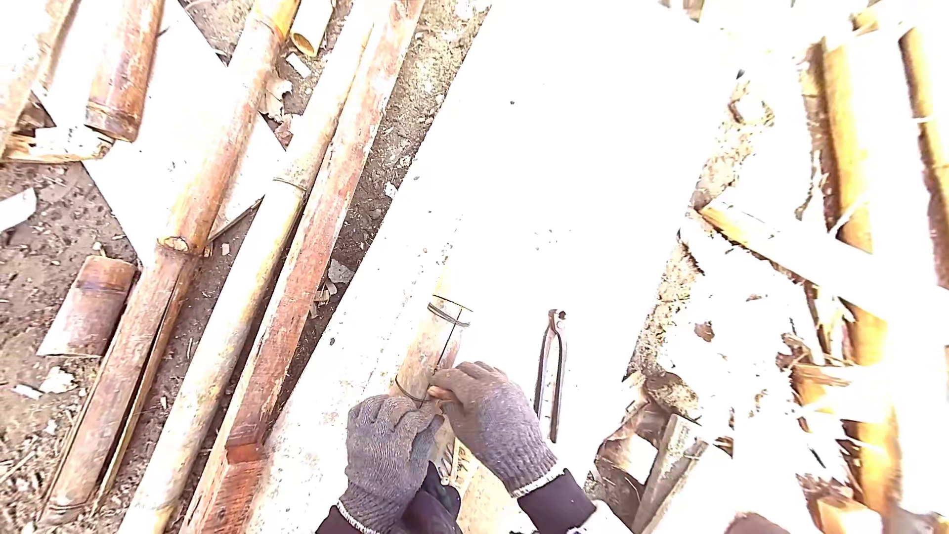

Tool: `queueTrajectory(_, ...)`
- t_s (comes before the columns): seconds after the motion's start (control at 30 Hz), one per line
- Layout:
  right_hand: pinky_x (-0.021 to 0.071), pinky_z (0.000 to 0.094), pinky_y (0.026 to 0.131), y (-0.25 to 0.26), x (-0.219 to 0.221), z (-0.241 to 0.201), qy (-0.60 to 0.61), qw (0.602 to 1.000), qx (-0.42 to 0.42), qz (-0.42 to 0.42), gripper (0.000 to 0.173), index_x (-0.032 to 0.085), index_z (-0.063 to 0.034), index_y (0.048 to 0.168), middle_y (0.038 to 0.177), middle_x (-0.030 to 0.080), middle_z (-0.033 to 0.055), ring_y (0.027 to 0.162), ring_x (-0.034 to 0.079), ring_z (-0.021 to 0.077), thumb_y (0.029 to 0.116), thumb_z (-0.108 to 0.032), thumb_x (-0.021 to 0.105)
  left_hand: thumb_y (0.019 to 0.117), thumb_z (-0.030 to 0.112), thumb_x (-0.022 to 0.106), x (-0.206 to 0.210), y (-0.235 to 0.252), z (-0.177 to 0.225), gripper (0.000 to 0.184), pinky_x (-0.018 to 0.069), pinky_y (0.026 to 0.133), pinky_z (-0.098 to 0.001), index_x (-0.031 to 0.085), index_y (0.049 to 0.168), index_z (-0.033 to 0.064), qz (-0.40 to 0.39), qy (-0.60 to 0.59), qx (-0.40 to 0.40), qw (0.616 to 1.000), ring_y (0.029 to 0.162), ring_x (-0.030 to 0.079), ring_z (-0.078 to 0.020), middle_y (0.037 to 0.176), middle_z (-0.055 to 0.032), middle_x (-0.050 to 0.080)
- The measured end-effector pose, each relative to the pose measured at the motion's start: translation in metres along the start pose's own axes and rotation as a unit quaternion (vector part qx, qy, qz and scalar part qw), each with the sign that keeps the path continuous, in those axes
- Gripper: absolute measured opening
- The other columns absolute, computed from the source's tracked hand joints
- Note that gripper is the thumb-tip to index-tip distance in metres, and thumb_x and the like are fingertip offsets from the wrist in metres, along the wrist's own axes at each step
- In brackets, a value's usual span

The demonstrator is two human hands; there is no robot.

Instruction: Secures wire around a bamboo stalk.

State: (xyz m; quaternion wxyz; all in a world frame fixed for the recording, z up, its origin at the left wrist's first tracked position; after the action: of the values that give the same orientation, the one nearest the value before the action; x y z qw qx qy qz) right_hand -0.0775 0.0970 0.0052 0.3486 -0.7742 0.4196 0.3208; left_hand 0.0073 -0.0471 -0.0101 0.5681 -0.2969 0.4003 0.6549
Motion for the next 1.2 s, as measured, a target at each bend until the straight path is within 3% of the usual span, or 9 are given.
queueTrajectory(0.2,0.0619,0.0337,0.064,-0.029,0.021,0.023,0.337,0.902,0.262,-0.062,0.039,0.064,-0.0123,0.114,0.086,0.071,-0.0018,0.070,0.070,0.0119,0.0905,-0.042,0.071,0.0964,0.048,0.062,0.009,-0.008,-0.011,0.019,0.0497,0.098,-0.0391,0.074,0.107,0.0374,-0.027,-0.057,-0.017,0.998,0.108,0.063,-0.0136,0.105,0.0078,0.070)
queueTrajectory(0.33,0.0570,0.0369,0.071,-0.027,0.032,0.015,0.250,0.917,0.264,-0.166,0.040,0.068,-0.0163,0.107,0.084,0.068,-0.0027,0.076,0.067,0.0117,0.0951,-0.053,0.059,0.0892,0.051,0.069,0.004,-0.014,-0.020,0.027,0.0513,0.102,-0.0438,0.072,0.101,0.0272,-0.053,-0.096,-0.071,0.991,0.115,0.063,-0.0203,0.113,-0.0007,0.071)
queueTrajectory(0.43,0.0569,0.0415,0.073,-0.016,0.026,0.008,0.156,0.936,0.247,-0.199,0.040,0.071,-0.0181,0.100,0.084,0.069,-0.0017,0.079,0.068,0.0143,0.0961,-0.054,0.053,0.0707,0.062,0.078,0.002,-0.016,-0.026,0.068,0.0519,0.101,-0.0522,0.067,0.117,0.0125,-0.098,-0.065,-0.169,0.979,0.124,0.060,-0.0325,0.130,-0.0134,0.065)
queueTrajectory(0.57,0.0555,0.0460,0.078,-0.002,0.019,-0.004,0.088,0.941,0.168,-0.281,0.036,0.067,-0.0119,0.102,0.088,0.067,0.0070,0.086,0.067,0.0233,0.1026,-0.042,0.046,0.0595,0.075,0.075,0.010,-0.004,-0.021,0.125,0.0469,0.106,-0.0541,0.034,0.161,0.0145,-0.320,0.036,-0.284,0.903,0.134,0.053,-0.0334,0.153,-0.0124,0.051)
queueTrajectory(0.8,0.0516,0.0520,0.098,0.009,0.012,-0.010,-0.058,0.935,-0.099,-0.336,0.029,0.061,-0.0043,0.127,0.122,0.066,0.0178,0.117,0.064,0.0357,0.1025,-0.016,0.050,0.0744,0.064,0.070,0.021,0.022,-0.007,0.106,0.0502,0.102,-0.0508,0.036,0.158,0.0087,-0.401,0.079,-0.296,0.863,0.128,0.059,-0.0326,0.145,-0.0144,0.057)
queueTrajectory(0.93,0.0551,0.0546,0.090,0.013,0.009,-0.013,-0.124,0.912,-0.278,-0.274,0.022,0.065,-0.0048,0.118,0.109,0.070,0.0174,0.107,0.067,0.0381,0.0965,-0.007,0.059,0.0692,0.065,0.075,0.025,0.029,-0.013,0.112,0.0502,0.103,-0.0503,0.034,0.159,0.0115,-0.412,0.036,-0.303,0.859,0.129,0.058,-0.0308,0.147,-0.0134,0.056)
queueTrajectory(1.03,0.0512,0.0492,0.100,0.012,-0.003,0.013,0.005,0.943,-0.126,-0.308,0.027,0.066,-0.0175,0.124,0.121,0.070,0.0047,0.116,0.064,0.0244,0.1042,-0.031,0.053,0.0704,0.070,0.074,0.031,0.037,-0.019,0.114,0.0484,0.109,-0.0481,0.032,0.160,0.0137,-0.405,-0.019,-0.290,0.867,0.133,0.056,-0.0265,0.149,-0.0116,0.054)
queueTrajectory(1.1,0.0551,0.0445,0.098,0.002,-0.017,0.050,0.113,0.964,0.045,-0.235,0.035,0.071,-0.0217,0.121,0.118,0.071,-0.0009,0.110,0.067,0.0167,0.0959,-0.045,0.064,0.0716,0.071,0.072,0.036,0.039,-0.021,0.113,0.0452,0.112,-0.0483,0.031,0.160,0.0150,-0.392,-0.039,-0.281,0.875,0.136,0.053,-0.0263,0.151,-0.0114,0.052)
queueTrajectory(1.2,0.0535,0.0610,0.092,-0.027,-0.039,0.103,0.012,0.959,0.283,-0.004,0.052,0.067,-0.0121,0.128,0.123,0.067,0.0161,0.112,0.065,0.0370,0.0887,-0.046,0.073,0.0759,0.067,0.069,0.037,0.038,-0.018,0.106,0.0456,0.111,-0.0490,0.031,0.161,0.0171,-0.380,-0.016,-0.288,0.879,0.135,0.054,-0.0287,0.151,-0.0123,0.053)
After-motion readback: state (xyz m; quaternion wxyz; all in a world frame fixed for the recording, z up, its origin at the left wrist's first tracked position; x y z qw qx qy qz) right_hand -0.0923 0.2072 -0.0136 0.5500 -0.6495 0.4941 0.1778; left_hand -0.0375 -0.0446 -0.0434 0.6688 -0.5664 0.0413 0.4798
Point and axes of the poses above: each hand's wrist, its own y-axis towards the middle knuckle, its own x-axis out of the palm, z = x × y, the point moved 5 cm from there along y, towards the middle knuckle
